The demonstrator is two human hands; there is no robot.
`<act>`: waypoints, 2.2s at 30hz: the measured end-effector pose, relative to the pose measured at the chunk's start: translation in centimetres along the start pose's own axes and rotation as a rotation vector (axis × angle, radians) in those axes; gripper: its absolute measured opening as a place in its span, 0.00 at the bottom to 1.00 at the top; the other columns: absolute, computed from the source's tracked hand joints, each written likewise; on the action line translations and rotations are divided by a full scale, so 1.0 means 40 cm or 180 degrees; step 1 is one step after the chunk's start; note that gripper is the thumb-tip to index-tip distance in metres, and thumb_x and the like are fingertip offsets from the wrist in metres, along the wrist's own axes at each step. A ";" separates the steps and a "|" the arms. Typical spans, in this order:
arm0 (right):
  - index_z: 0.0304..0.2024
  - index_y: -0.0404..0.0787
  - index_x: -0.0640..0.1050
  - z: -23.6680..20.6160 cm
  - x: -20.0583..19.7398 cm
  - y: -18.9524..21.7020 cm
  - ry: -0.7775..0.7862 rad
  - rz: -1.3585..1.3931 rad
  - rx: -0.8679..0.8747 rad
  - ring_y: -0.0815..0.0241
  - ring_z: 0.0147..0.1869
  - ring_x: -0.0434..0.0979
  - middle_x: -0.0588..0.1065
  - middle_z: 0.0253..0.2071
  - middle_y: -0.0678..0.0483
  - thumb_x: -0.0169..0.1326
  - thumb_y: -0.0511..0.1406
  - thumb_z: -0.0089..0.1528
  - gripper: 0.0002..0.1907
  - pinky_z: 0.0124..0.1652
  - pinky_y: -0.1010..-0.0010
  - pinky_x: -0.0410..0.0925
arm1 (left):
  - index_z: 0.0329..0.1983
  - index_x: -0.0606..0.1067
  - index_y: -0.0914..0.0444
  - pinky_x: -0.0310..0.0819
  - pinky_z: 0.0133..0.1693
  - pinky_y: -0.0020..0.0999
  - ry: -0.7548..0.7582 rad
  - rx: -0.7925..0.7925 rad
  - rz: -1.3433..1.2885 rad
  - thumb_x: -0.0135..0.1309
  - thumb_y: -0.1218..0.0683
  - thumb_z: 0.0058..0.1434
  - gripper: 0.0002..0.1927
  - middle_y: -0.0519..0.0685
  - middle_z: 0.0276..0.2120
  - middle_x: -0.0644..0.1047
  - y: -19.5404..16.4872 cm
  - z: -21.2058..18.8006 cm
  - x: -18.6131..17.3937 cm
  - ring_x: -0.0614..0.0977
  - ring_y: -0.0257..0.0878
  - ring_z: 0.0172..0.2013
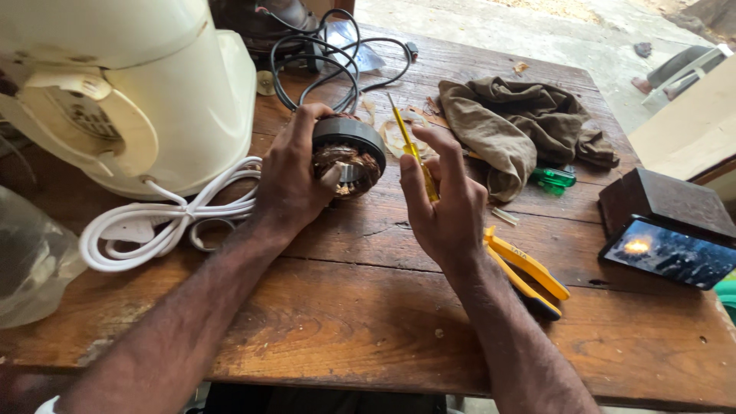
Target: The person holds a cylindrical motor component and uses a yellow-handled screwdriver to scrape and remove material from its interior. They briefly switch to yellow-handled pliers to pull out debris, then resume scraping with the screwdriver. The work is performed on a wooden table with a kettle, power cord, and a phone playing a video nearby.
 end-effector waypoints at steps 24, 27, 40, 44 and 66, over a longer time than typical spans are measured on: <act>0.64 0.44 0.71 -0.002 -0.010 0.008 -0.0010 0.0020 -0.0101 0.67 0.25 0.74 0.74 0.23 0.57 0.53 0.41 0.74 0.18 0.29 0.71 0.67 | 0.58 0.63 0.63 0.82 0.50 0.48 -0.0236 0.0004 0.0103 0.70 0.61 0.53 0.34 0.59 0.47 0.78 -0.028 -0.006 -0.008 0.82 0.53 0.50; 0.64 0.44 0.71 -0.003 -0.008 0.010 -0.0006 0.0027 -0.0128 0.67 0.25 0.74 0.75 0.24 0.57 0.53 0.41 0.74 0.18 0.29 0.71 0.67 | 0.58 0.64 0.63 0.84 0.49 0.45 -0.0351 -0.0056 -0.0080 0.71 0.60 0.55 0.33 0.58 0.47 0.80 -0.033 -0.014 -0.003 0.84 0.51 0.49; 0.64 0.44 0.71 -0.010 0.000 0.009 -0.0010 0.0015 -0.0114 0.68 0.24 0.72 0.73 0.23 0.58 0.54 0.41 0.74 0.18 0.28 0.71 0.66 | 0.56 0.64 0.62 0.85 0.45 0.43 -0.0469 -0.0377 -0.0056 0.72 0.60 0.53 0.33 0.56 0.46 0.80 -0.036 -0.018 0.010 0.85 0.49 0.47; 0.64 0.44 0.71 -0.007 -0.001 0.010 0.0003 0.0032 -0.0136 0.69 0.24 0.73 0.75 0.23 0.58 0.53 0.41 0.74 0.18 0.28 0.71 0.67 | 0.57 0.63 0.62 0.84 0.46 0.44 -0.0406 -0.0416 -0.0029 0.69 0.63 0.52 0.33 0.57 0.47 0.79 -0.038 -0.014 0.006 0.84 0.50 0.48; 0.64 0.44 0.70 -0.009 0.004 0.007 0.0011 0.0096 -0.0181 0.69 0.24 0.74 0.75 0.24 0.58 0.52 0.41 0.75 0.18 0.27 0.71 0.66 | 0.56 0.64 0.61 0.87 0.43 0.40 -0.0539 -0.0397 -0.0084 0.66 0.65 0.52 0.32 0.56 0.45 0.80 -0.025 -0.014 0.021 0.86 0.49 0.45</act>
Point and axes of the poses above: each hand's wrist, its own z-axis towards the middle knuckle, its own x-axis out of the palm, y = z × x, the point moved 4 cm from there along z, towards the middle knuckle
